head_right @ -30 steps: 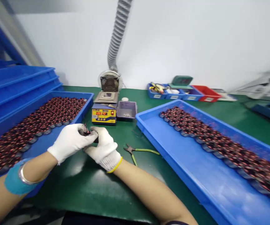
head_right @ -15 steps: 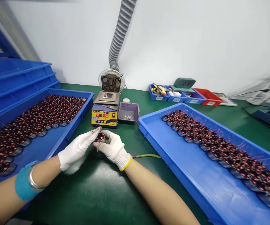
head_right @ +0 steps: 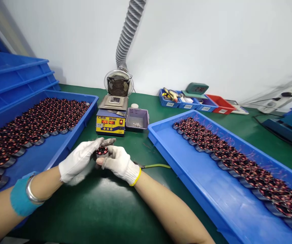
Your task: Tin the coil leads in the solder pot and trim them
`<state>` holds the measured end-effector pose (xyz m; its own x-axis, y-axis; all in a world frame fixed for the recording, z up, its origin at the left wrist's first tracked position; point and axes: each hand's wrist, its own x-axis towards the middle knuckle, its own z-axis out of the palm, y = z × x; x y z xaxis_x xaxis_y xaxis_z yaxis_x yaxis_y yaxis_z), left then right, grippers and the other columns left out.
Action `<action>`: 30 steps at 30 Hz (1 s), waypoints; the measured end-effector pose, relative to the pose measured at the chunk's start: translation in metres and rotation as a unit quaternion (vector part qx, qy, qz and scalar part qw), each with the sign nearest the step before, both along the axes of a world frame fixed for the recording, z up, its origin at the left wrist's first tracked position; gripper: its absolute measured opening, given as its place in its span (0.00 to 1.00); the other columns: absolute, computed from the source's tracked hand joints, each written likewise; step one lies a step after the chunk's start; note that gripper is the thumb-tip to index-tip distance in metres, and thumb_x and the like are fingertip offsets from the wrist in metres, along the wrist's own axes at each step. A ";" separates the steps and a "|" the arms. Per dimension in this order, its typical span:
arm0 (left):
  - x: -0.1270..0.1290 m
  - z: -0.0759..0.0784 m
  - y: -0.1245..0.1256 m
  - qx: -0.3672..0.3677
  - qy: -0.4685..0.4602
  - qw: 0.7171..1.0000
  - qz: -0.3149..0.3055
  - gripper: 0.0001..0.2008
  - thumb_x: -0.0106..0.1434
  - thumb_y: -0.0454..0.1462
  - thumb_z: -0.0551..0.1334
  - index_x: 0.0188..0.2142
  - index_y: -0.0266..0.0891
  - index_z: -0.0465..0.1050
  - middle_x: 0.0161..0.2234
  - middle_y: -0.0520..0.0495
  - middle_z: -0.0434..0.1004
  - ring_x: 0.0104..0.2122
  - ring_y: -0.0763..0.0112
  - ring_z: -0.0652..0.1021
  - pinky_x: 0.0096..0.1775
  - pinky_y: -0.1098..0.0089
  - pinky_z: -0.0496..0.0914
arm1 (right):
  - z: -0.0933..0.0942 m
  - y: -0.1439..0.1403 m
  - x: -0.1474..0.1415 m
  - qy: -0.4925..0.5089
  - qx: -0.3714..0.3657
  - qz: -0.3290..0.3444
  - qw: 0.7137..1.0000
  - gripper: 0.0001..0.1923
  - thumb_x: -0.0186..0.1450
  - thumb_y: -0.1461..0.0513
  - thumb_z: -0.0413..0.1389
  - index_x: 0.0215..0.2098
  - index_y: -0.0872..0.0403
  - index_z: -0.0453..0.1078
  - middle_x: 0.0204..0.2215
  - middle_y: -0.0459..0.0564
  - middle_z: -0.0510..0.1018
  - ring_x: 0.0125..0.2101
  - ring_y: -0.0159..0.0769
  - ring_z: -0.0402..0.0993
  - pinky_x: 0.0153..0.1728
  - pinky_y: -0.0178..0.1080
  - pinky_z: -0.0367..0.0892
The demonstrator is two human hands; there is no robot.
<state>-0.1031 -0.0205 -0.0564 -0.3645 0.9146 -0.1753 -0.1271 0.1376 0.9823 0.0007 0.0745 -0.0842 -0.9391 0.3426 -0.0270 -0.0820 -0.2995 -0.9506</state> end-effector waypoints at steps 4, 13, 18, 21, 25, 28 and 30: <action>-0.012 0.010 0.005 0.057 -0.044 0.995 0.076 0.26 0.61 0.54 0.54 0.47 0.37 0.73 0.50 0.40 0.75 0.46 0.57 0.77 0.45 0.61 0.71 | 0.000 -0.005 0.001 -0.015 0.028 0.013 0.999 0.19 0.46 0.54 0.66 0.29 0.57 0.68 0.22 0.44 0.71 0.22 0.27 0.64 0.22 0.30 0.59; -0.048 0.017 0.007 0.073 -0.071 0.974 0.204 0.35 0.60 0.60 0.43 0.44 0.34 0.70 0.48 0.36 0.75 0.45 0.58 0.77 0.44 0.60 0.71 | 0.006 -0.009 0.003 -0.010 0.055 -0.029 0.998 0.20 0.47 0.59 0.65 0.38 0.56 0.71 0.29 0.46 0.72 0.27 0.28 0.65 0.28 0.31 0.63; -0.039 0.008 0.011 0.027 -0.066 0.985 0.158 0.38 0.58 0.62 0.42 0.46 0.33 0.69 0.47 0.36 0.75 0.41 0.60 0.78 0.40 0.62 0.71 | 0.010 0.004 0.003 0.005 0.081 -0.083 0.993 0.30 0.48 0.60 0.64 0.50 0.55 0.68 0.37 0.48 0.74 0.33 0.32 0.69 0.33 0.34 0.66; -0.036 0.000 0.013 -0.016 -0.014 0.990 0.138 0.40 0.56 0.64 0.43 0.48 0.34 0.68 0.48 0.36 0.74 0.40 0.58 0.78 0.39 0.62 0.71 | 0.025 0.021 0.001 -0.018 0.136 -0.148 0.979 0.29 0.50 0.60 0.63 0.50 0.56 0.68 0.34 0.47 0.73 0.31 0.31 0.69 0.34 0.35 0.67; -0.028 -0.005 0.009 -0.066 0.134 0.988 0.031 0.34 0.57 0.62 0.47 0.43 0.37 0.72 0.45 0.40 0.77 0.43 0.56 0.76 0.45 0.62 0.68 | 0.055 0.065 -0.017 -0.025 0.217 -0.217 0.951 0.31 0.53 0.58 0.61 0.54 0.56 0.64 0.29 0.45 0.72 0.28 0.30 0.69 0.33 0.35 0.68; -0.022 -0.003 0.004 -0.103 0.291 0.948 -0.081 0.29 0.58 0.60 0.48 0.35 0.41 0.74 0.38 0.44 0.79 0.41 0.55 0.76 0.45 0.61 0.66 | 0.080 0.104 -0.045 -0.098 0.334 -0.262 0.900 0.28 0.55 0.55 0.61 0.51 0.56 0.66 0.30 0.47 0.74 0.27 0.31 0.71 0.32 0.37 0.69; -0.021 -0.001 0.003 -0.138 0.362 0.913 -0.130 0.30 0.59 0.60 0.45 0.35 0.42 0.74 0.38 0.43 0.79 0.41 0.54 0.76 0.44 0.61 0.66 | 0.096 0.126 -0.068 -0.166 0.414 -0.264 0.855 0.22 0.57 0.50 0.57 0.43 0.56 0.70 0.28 0.49 0.75 0.26 0.32 0.72 0.32 0.38 0.69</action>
<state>-0.1237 -0.0172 -0.0570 -0.2522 0.9443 -0.2116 0.6139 0.3252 0.7193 -0.0671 0.2003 0.0116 -0.6353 0.7472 0.1952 0.3180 0.4835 -0.8156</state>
